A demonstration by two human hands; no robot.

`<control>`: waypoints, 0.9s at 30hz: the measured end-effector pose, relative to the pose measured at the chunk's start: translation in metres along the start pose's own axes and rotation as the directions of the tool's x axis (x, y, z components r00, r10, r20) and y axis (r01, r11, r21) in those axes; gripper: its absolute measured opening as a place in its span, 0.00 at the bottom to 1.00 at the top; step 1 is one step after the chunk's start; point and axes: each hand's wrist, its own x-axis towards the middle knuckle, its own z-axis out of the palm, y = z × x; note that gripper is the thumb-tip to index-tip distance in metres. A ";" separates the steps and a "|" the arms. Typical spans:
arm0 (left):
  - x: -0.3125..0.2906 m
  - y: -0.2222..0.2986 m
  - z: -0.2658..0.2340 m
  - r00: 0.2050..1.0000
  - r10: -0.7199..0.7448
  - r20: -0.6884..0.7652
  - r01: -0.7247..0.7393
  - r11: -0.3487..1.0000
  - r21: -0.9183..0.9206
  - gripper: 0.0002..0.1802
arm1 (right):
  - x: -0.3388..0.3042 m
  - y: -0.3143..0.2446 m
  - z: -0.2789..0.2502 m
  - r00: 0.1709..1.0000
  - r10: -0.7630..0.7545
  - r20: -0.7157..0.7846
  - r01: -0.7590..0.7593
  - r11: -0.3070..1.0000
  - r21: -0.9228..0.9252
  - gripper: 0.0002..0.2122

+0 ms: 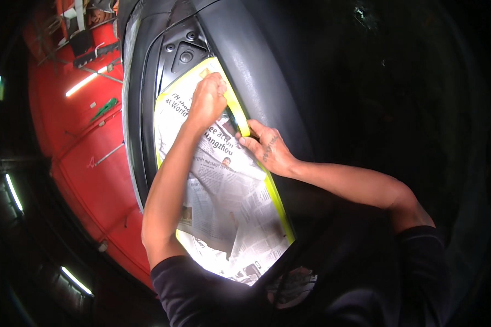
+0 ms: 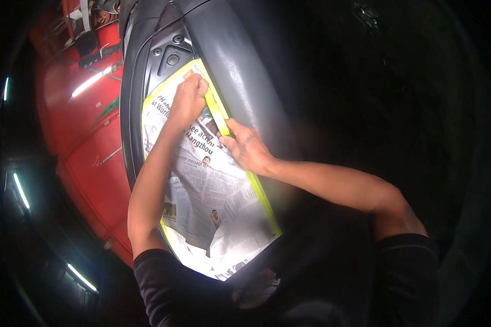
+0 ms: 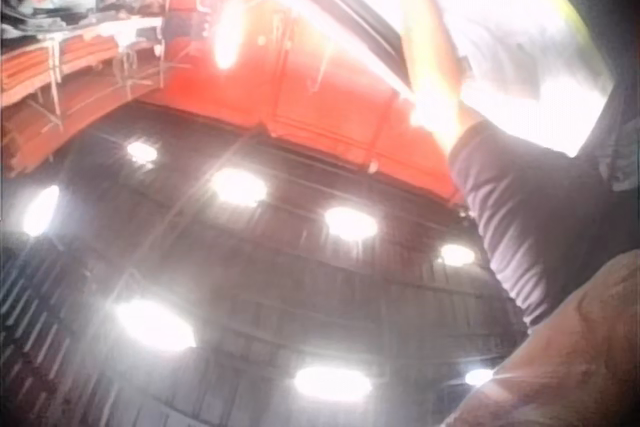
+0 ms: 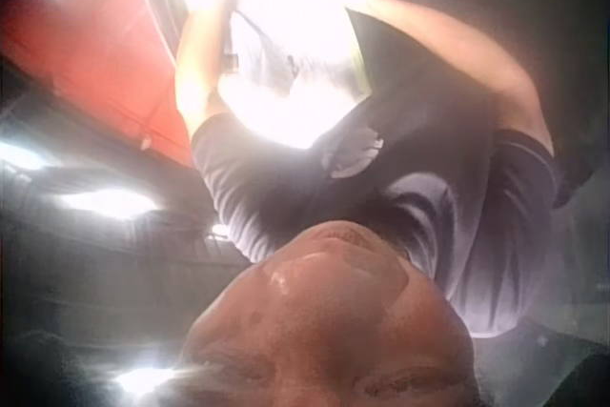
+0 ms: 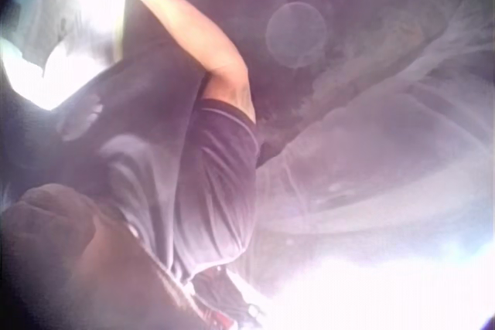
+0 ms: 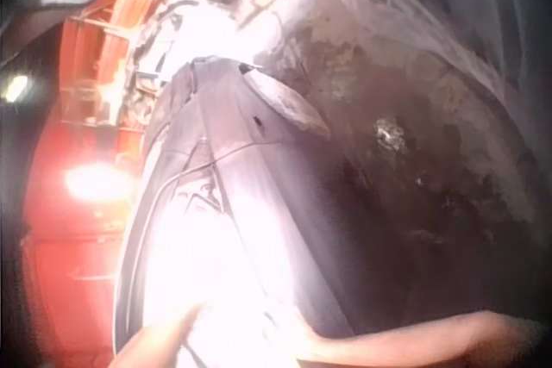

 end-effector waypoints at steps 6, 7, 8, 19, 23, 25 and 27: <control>0.025 -0.019 0.002 0.991 -0.072 -0.116 0.068 0.997 -0.039 0.03 | 0.012 -0.013 0.002 0.991 -0.123 -0.059 0.122 0.992 -0.026 0.18; 0.028 -0.030 0.005 0.987 -0.087 -0.137 0.080 0.995 -0.062 0.03 | 0.011 -0.016 0.003 0.992 -0.105 -0.068 0.102 0.994 -0.037 0.20; 0.034 -0.035 0.004 0.987 -0.025 -0.156 0.030 0.999 0.033 0.02 | 0.011 -0.020 0.004 0.993 -0.087 -0.078 0.083 0.995 -0.048 0.22; 0.070 -0.032 0.015 0.936 0.162 -0.313 -0.024 0.916 0.401 0.04 | 0.044 -0.002 -0.002 0.923 -0.360 -0.134 0.318 0.913 -0.255 0.23; 0.065 -0.029 0.018 0.933 0.169 -0.317 -0.009 0.893 0.450 0.03 | 0.048 -0.001 -0.004 0.915 -0.392 -0.098 0.345 0.884 -0.315 0.24; 0.063 -0.029 0.019 0.931 0.165 -0.326 0.008 0.883 0.470 0.03 | 0.049 -0.003 -0.006 0.921 -0.382 -0.081 0.337 0.883 -0.327 0.25; 0.063 -0.029 0.019 0.925 0.151 -0.348 0.037 0.877 0.479 0.08 | 0.049 -0.003 -0.008 0.916 -0.393 -0.080 0.348 0.877 -0.331 0.26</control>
